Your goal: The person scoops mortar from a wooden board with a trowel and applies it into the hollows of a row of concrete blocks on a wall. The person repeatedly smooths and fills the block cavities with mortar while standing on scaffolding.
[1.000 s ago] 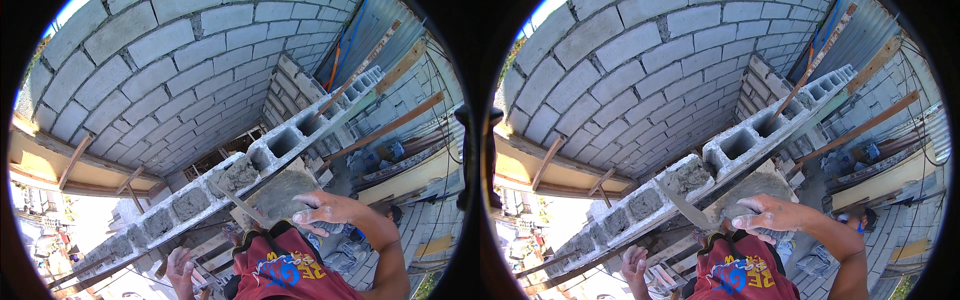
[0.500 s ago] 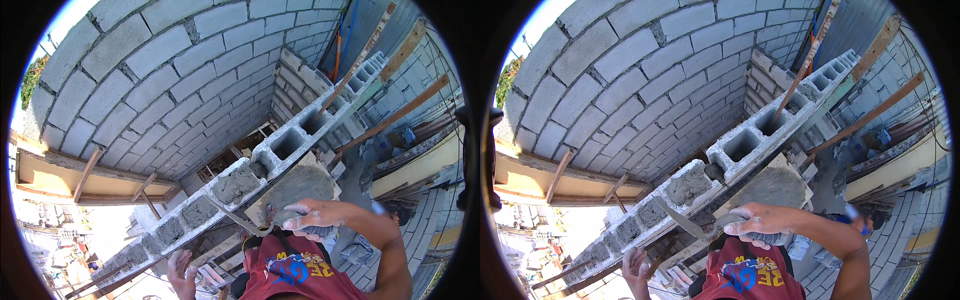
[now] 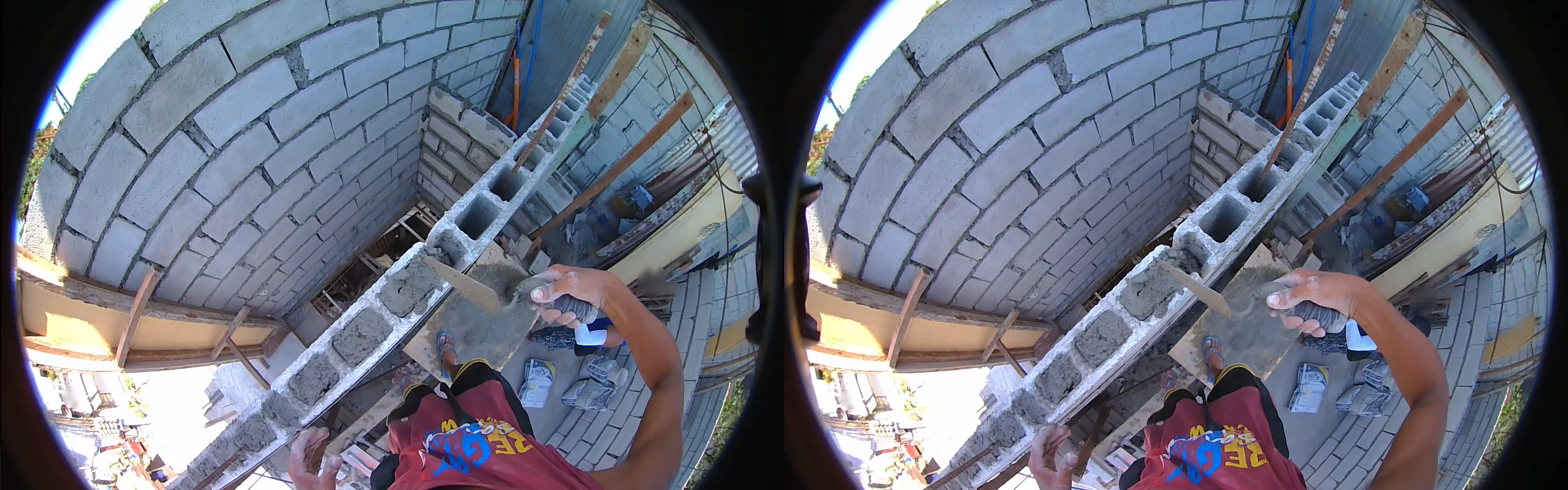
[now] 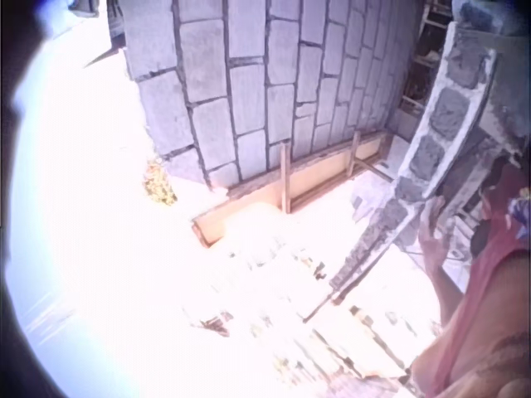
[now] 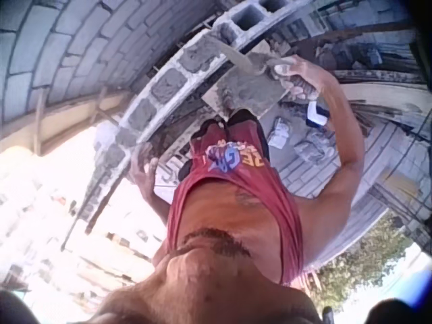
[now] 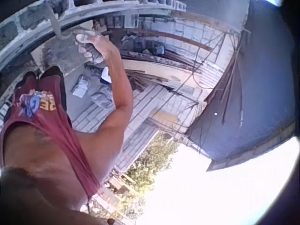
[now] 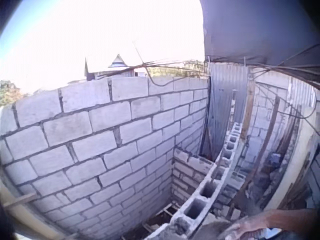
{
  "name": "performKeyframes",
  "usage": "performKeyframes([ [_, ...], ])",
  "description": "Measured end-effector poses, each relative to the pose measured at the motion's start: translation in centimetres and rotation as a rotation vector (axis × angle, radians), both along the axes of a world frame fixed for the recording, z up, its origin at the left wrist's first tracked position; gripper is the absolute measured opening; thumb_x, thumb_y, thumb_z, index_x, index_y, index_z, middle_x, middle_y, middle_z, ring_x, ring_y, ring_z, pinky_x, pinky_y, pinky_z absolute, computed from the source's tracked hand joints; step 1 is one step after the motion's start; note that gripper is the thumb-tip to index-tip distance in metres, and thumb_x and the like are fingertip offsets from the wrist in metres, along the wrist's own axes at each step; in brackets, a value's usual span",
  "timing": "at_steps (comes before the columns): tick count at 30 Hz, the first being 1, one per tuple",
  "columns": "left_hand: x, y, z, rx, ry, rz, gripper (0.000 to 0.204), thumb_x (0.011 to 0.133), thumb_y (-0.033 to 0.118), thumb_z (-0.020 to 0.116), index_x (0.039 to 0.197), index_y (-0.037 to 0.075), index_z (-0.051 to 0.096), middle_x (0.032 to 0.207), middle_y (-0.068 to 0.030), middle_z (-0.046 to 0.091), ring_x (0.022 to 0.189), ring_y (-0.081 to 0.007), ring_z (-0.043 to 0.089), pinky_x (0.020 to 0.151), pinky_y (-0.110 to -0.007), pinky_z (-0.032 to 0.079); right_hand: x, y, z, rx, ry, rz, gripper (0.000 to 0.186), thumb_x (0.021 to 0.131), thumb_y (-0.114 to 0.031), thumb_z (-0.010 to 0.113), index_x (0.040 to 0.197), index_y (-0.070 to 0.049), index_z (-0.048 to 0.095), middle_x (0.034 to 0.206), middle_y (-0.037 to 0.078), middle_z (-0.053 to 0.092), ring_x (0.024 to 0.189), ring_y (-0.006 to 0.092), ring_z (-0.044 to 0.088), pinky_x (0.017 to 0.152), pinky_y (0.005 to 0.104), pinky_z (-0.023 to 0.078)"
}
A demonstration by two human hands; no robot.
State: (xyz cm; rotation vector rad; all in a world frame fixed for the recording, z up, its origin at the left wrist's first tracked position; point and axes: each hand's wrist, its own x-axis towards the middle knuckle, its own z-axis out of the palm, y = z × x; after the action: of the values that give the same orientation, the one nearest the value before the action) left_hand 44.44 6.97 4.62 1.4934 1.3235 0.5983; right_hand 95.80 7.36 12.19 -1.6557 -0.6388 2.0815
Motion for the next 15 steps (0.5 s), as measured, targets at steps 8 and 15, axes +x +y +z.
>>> performKeyframes([
  [8,-2.5,-0.6,1.2,0.024,0.062,-0.005,0.079,0.085,0.036,0.079,0.144,-0.003,0.043,0.135,-0.0204,0.057,0.119,-0.0284,0.059,0.099,-0.039,0.049,0.8,0.8,-2.1,-0.007,-0.119,0.223,0.038,0.090,-0.037,0.073,0.089,-0.003,0.057,0.063,0.001,0.050,0.046,0.0095,0.049,0.038,0.0264,0.041],
  [15,-0.8,-1.6,0.9,-0.043,-0.106,0.058,0.077,0.086,0.031,0.079,0.144,-0.004,0.043,0.136,-0.0202,0.058,0.127,-0.0282,0.056,0.109,-0.039,0.041,-3.0,1.1,0.4,-0.011,-0.049,0.092,0.036,0.094,-0.041,0.068,0.091,-0.007,0.054,0.063,0.000,0.050,0.046,0.0087,0.048,0.040,0.0271,0.042],
])
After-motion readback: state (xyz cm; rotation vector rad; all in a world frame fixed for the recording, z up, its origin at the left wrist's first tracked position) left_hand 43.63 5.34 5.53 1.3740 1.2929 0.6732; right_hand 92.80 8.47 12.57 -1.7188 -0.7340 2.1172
